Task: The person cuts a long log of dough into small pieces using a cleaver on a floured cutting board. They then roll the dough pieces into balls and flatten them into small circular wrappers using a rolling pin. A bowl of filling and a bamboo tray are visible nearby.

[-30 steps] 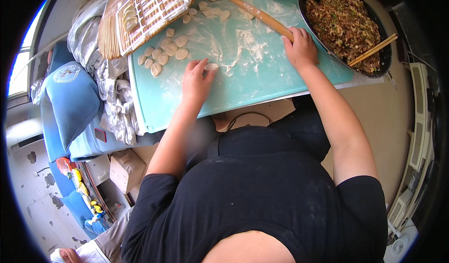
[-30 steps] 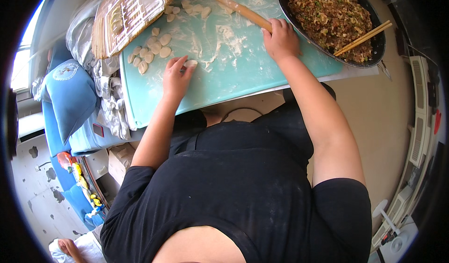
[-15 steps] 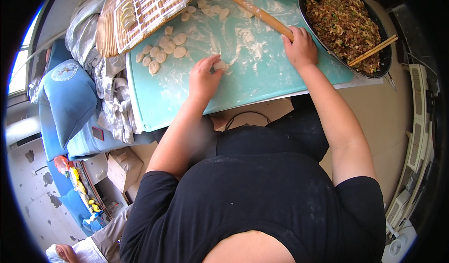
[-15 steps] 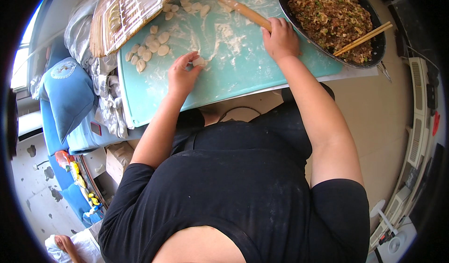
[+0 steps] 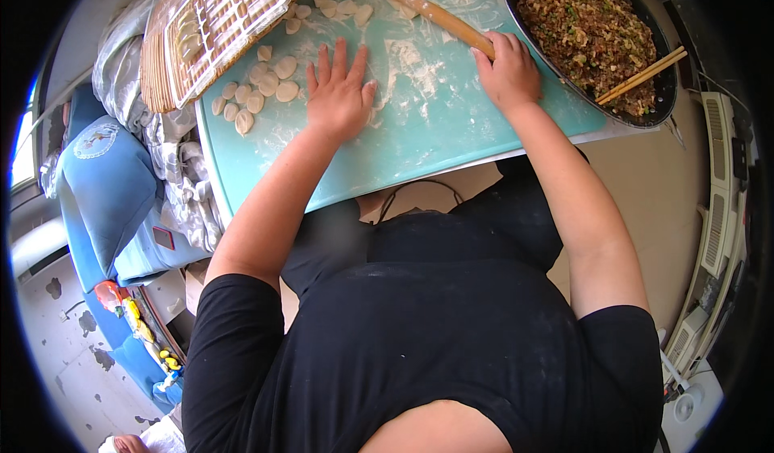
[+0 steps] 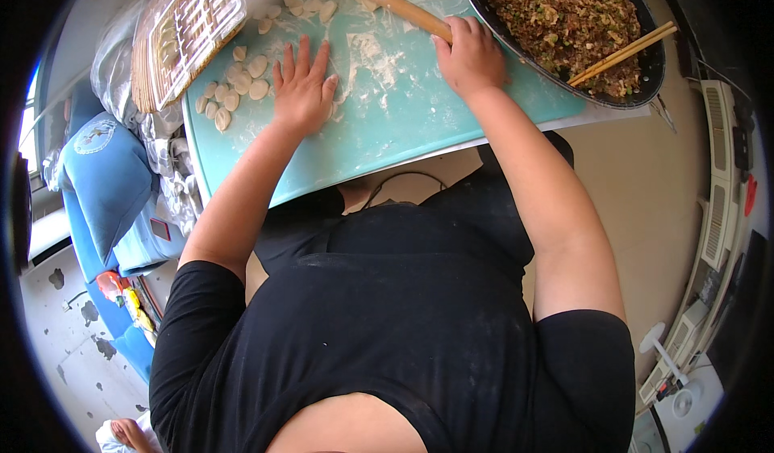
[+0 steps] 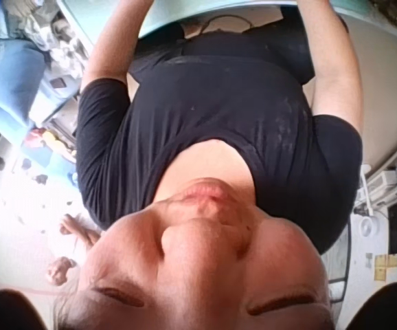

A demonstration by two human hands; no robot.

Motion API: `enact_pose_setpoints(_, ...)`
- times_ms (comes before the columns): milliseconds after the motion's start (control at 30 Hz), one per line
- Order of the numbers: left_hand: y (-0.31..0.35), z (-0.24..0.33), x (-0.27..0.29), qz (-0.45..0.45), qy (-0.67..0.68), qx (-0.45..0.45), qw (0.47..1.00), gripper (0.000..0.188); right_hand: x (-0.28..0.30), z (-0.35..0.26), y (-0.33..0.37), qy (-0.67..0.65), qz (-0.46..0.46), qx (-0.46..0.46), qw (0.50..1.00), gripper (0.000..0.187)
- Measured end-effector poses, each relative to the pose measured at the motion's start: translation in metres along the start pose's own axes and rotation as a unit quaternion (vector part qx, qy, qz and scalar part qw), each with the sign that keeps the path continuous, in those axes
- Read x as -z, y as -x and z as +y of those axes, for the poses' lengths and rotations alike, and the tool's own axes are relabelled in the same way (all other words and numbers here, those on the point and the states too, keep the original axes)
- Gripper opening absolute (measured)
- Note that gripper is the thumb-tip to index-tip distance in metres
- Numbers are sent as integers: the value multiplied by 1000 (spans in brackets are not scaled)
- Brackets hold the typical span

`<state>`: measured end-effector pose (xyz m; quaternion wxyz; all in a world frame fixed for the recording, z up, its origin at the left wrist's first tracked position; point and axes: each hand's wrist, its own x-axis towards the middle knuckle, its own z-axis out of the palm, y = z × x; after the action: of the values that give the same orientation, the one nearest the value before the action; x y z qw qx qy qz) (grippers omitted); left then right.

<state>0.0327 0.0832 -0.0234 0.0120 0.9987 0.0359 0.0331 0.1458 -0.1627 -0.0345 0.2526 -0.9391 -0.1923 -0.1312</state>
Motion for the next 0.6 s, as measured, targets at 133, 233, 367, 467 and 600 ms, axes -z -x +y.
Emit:
enact_pose_setpoints(133,-8,5,1,2,-19,36,999,54,-2,1,-1,-5,3,5,1000,30)
enact_pose_setpoints(233,-1,-8,-4,95,99,-4,991,43,2,-3,-1,0,-3,-14,1000,30)
enact_pose_setpoints(367,24,-27,6,153,423,44,892,21,-3,0,-2,-6,2,-10,1000,29)
enact_pose_setpoints(467,37,-22,6,127,589,226,766,16,-3,-1,-2,3,1,-5,1000,30)
enact_pose_setpoints(600,34,-24,32,158,650,250,700,19,-2,0,-2,10,0,-4,1000,30)
